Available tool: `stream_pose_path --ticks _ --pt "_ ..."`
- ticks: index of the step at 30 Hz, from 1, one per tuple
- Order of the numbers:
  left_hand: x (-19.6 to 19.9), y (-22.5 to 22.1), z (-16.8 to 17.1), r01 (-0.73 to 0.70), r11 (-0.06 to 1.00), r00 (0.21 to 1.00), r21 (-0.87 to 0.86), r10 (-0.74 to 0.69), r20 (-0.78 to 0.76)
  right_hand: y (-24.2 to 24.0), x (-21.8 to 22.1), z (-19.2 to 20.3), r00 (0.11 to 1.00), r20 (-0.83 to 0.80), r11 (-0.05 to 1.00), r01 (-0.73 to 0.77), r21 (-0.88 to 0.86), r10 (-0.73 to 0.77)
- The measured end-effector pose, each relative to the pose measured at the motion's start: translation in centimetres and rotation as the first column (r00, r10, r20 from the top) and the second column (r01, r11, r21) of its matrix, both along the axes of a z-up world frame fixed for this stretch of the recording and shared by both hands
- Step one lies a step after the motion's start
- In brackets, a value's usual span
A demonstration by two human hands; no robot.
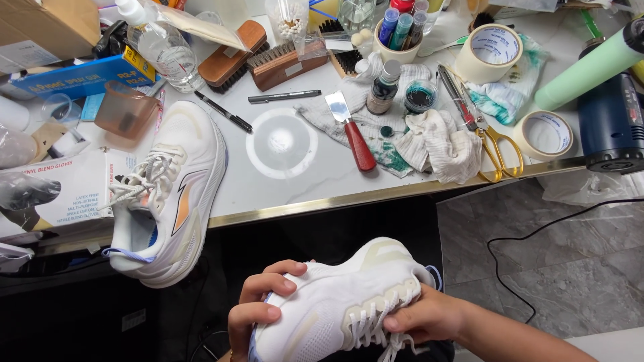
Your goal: The recorder inflates plastic bags with a hand pump and inserts them into sneakers to preserve their shape during maintenance.
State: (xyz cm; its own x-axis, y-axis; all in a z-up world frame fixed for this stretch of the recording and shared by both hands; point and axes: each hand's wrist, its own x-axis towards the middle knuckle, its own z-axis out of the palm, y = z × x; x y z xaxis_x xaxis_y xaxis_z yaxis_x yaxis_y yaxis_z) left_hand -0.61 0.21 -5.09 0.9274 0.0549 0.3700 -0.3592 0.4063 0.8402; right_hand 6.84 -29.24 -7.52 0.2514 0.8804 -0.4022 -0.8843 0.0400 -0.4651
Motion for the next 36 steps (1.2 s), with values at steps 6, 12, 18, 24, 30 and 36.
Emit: stream_pose_path --ticks 6,12,18,24,30,36 --pt "-1.0 -0.8 -1.9 0.000 0.994 1.000 -0.112 0.000 -0.003 0.9 0.2 0.5 1.000 -0.018 1.000 0.017 -0.001 -0.017" --pt "-0.7 0.1 0.2 -0.097 0.990 0.992 0.104 0.104 -0.069 2.4 1.3 2.5 0.996 0.072 0.976 0.069 -0.204 -0.055" --pt "0.8 0.0 1.4 -0.124 0.992 0.967 -0.009 0.119 -0.223 3.8 2.5 5.1 0.984 0.047 0.950 0.181 -0.253 -0.175" --pt "1.9 0.6 2.6 -0.179 0.982 0.925 -0.064 0.145 -0.352 2.9 2.9 4.8 0.976 0.175 0.950 0.175 -0.260 -0.132" --pt "1.8 1.3 3.4 -0.191 0.976 0.940 -0.102 0.152 -0.305 2.9 3.4 6.3 0.981 0.156 0.938 0.156 -0.310 -0.112" --pt "1.3 2.0 2.9 -0.165 0.982 0.956 -0.092 0.137 -0.258 1.6 3.5 6.3 0.971 0.219 0.927 0.166 -0.337 -0.094"
